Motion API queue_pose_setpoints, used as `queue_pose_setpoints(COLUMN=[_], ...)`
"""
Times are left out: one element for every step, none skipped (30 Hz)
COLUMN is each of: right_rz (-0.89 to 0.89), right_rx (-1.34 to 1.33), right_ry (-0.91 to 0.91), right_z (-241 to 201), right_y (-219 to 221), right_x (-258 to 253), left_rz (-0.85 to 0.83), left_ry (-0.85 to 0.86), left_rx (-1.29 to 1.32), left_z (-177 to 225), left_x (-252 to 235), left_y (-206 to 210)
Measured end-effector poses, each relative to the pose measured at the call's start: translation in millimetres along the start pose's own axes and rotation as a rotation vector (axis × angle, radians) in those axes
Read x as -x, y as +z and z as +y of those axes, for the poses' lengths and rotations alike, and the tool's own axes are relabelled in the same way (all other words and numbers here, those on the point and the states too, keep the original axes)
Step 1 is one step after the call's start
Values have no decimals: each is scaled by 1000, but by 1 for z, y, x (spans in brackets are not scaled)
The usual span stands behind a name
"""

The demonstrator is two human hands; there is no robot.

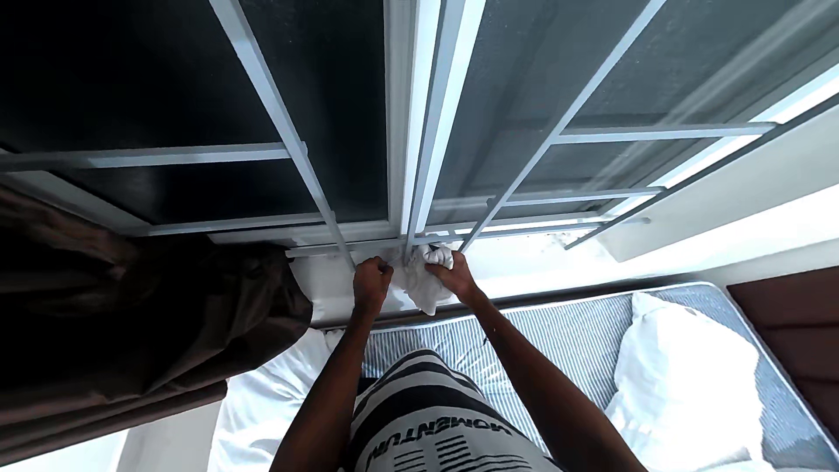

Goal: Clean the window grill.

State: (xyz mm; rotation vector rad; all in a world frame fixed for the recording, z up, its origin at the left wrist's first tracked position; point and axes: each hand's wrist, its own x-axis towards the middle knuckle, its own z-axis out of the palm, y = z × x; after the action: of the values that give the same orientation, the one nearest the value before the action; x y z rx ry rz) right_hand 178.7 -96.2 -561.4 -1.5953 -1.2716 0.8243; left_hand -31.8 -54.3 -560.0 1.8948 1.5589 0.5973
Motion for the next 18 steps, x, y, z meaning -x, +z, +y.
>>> queue_pose_setpoints(right_rz=[18, 11, -21, -80, -134, -134, -138, -153, -169, -170, -152, -114, -65, -16, 33, 83, 123, 155], right_rx=[-13, -1, 33, 78, 114, 140, 148, 152, 157, 161, 159, 161, 169, 182, 193, 198, 196, 195], right_ry=[-52, -83, -82, -38, 12, -44, -99, -120, -120, -123, -130, -132, -112, -64, -13, 21, 33, 22], right_z=[3, 3, -2, -14, -27, -19, -11, -7, -6, -7, -8, -8, -6, -3, -2, -3, -8, -16], right_y=[3, 6, 8, 7, 7, 11, 14, 15, 15, 13, 13, 13, 14, 15, 18, 21, 23, 24], right_x=[2, 3, 3, 3, -1, -8, -15, -20, -23, -25, -24, -21, -18, -15, -11, -7, -4, -2], left_rz=[18, 37, 54, 52, 46, 39, 44, 64, 101, 137, 155, 158, 148, 132, 127, 157, 218, 297], left_ry=[10, 46, 98, 135, 153, 156, 158, 156, 159, 155, 134, 97, 61, 32, 14, 17, 36, 67], left_rx=[-34, -68, -66, -22, 49, 143, 242, 330, 399, 442, 441, 412, 374, 339, 310, 292, 288, 301], left_z=[-2, -3, -5, -7, -7, -6, -6, -6, -8, -9, -9, -9, -9, -10, -11, -13, -15, -16], left_x=[0, 0, -1, -2, -3, -3, -3, -5, -11, -17, -21, -23, -24, -24, -22, -19, -14, -6], left_y=[3, 6, 9, 11, 12, 12, 12, 14, 19, 22, 24, 23, 20, 17, 13, 10, 8, 8])
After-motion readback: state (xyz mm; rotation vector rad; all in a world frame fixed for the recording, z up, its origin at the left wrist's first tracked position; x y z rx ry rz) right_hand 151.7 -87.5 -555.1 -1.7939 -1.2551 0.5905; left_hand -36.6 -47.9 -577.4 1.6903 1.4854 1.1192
